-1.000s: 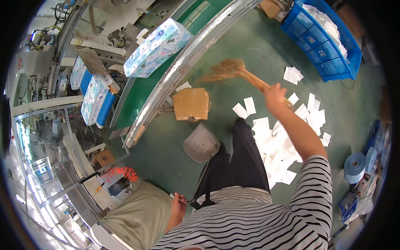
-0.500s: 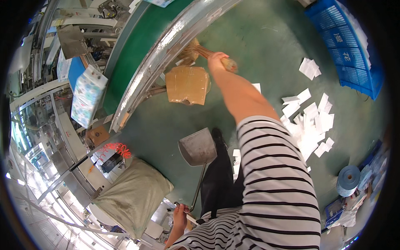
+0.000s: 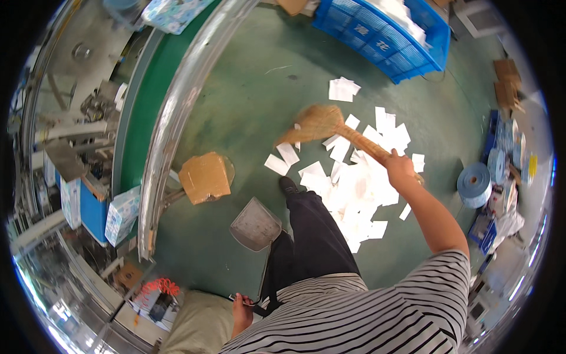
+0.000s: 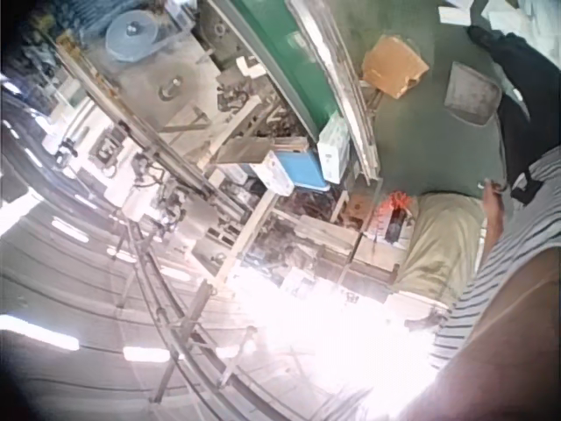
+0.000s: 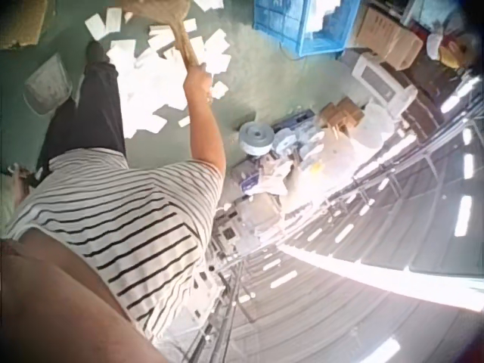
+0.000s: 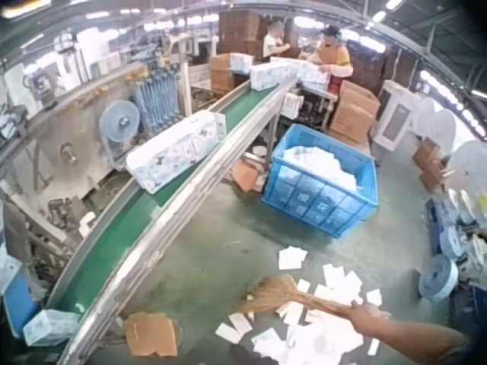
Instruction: The person sweeps paper scraps and debris from a factory floor into a dustpan using a broom and then empties the collected trash into a large white waste bag.
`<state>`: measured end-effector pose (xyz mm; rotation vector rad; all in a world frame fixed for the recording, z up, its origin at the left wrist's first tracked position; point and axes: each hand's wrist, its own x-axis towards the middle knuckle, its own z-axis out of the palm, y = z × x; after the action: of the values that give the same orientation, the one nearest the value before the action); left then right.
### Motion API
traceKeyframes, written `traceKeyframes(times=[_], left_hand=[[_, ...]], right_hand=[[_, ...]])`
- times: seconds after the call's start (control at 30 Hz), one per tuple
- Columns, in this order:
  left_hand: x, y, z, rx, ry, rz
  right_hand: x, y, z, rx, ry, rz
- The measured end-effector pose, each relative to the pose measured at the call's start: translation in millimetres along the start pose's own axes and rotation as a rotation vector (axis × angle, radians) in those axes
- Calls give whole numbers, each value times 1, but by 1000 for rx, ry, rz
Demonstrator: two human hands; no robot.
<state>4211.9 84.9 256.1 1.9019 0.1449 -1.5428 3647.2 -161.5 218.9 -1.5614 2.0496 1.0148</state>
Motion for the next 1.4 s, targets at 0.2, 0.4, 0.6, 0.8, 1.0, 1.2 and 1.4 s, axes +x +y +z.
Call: traceKeyframes(times=[0.2, 0.4, 0.6, 0.8, 1.0, 1.2, 1.4], left_hand=[[14, 27, 43, 491, -140, 86], [53, 65, 106, 1386, -185, 363], [83, 72, 153, 1646, -314, 695], [113, 76, 159, 1723, -332, 838], [161, 107, 154, 1615, -508, 841], [181, 90, 139, 1717, -514, 724], [163, 55, 157, 1854, -792, 885]], right_hand=[[101, 59, 57, 281, -24, 322], [182, 11, 129, 580, -45, 347], [30, -56, 221, 674, -14, 316], [-44, -113, 256, 734, -41, 366], [-129, -154, 284, 631, -102, 368], [-303, -118, 287, 634, -301, 330], [-463, -66, 318, 1221, -119, 609]])
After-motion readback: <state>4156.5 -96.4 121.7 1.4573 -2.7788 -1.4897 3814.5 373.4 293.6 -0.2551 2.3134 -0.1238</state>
